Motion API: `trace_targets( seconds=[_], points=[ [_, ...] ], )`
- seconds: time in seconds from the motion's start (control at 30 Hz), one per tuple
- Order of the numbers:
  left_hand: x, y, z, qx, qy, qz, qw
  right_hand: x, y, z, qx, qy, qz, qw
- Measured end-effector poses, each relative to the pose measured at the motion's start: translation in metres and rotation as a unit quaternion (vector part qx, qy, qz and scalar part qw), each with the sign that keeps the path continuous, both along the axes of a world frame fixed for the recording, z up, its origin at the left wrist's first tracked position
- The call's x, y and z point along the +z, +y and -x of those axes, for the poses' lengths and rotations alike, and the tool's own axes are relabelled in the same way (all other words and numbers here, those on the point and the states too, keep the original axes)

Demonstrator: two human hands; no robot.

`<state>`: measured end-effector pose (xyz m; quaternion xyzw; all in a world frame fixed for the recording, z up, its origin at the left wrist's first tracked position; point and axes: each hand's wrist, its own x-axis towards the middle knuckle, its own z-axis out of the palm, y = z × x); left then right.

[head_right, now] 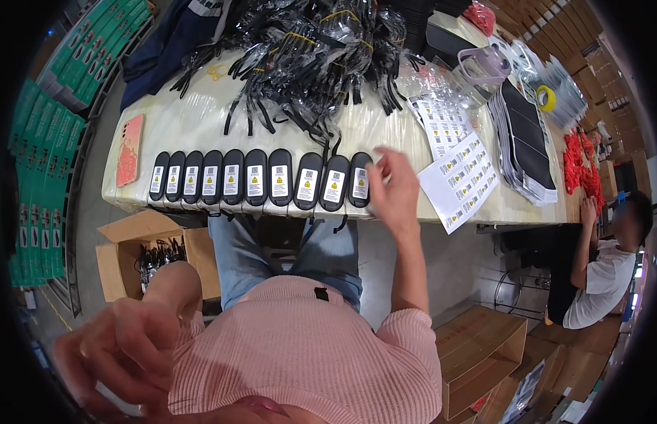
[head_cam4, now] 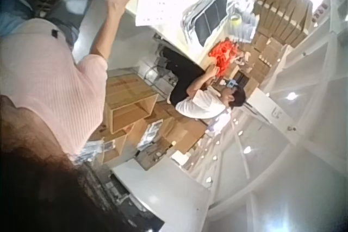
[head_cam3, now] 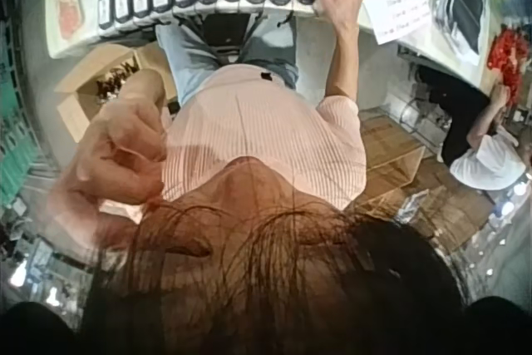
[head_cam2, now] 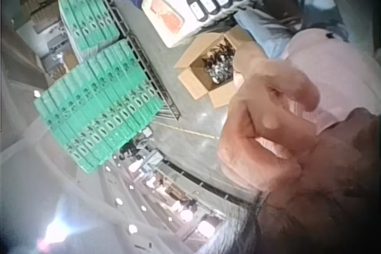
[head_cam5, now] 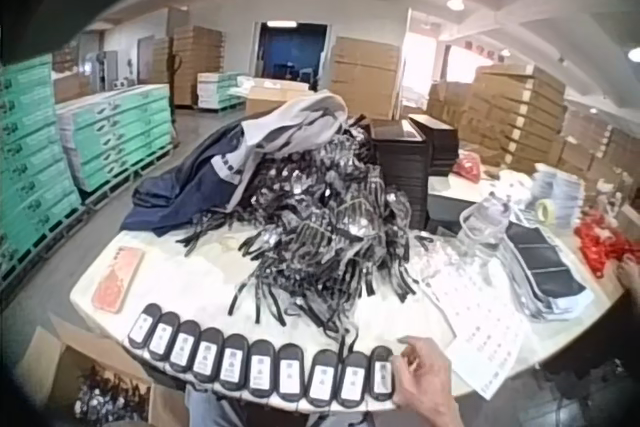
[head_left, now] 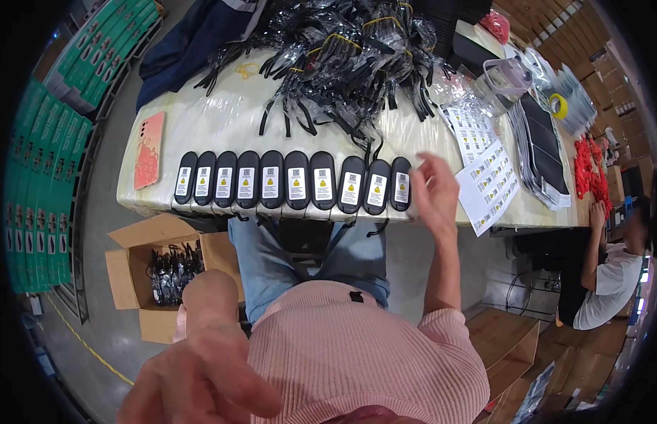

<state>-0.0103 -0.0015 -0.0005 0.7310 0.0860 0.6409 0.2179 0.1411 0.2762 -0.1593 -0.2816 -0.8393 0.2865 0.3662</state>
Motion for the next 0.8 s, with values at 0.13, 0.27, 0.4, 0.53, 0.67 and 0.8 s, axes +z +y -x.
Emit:
trace_targets(
  seconds=[0.13,0.27,0.4,0.53,0.67,0.8],
  points=[
    [-0.036,0.022,0.004,0.235,0.064,-0.062,0.968,0.018,0.107,0.004,-0.112,-0.041,-0.16,0.98],
    [-0.082,0.013,-0.008,0.448,-0.004,0.216,0.868,0.019,0.216,0.056,-0.127,-0.098,-0.198,0.967],
    [-0.15,-0.017,-0.016,0.435,-0.182,0.514,0.717,0.007,0.269,0.064,-0.166,-0.31,-0.084,0.932],
    [-0.18,-0.047,-0.019,0.463,-0.179,0.561,0.663,0.011,0.264,0.091,-0.166,-0.385,0.007,0.908],
    [-0.183,-0.047,-0.019,0.472,-0.196,0.578,0.636,0.017,0.285,0.086,-0.169,-0.379,0.057,0.908],
    [-0.193,-0.037,-0.018,0.478,-0.159,0.582,0.639,0.0,0.303,0.073,-0.192,-0.287,0.031,0.938]
  ],
)
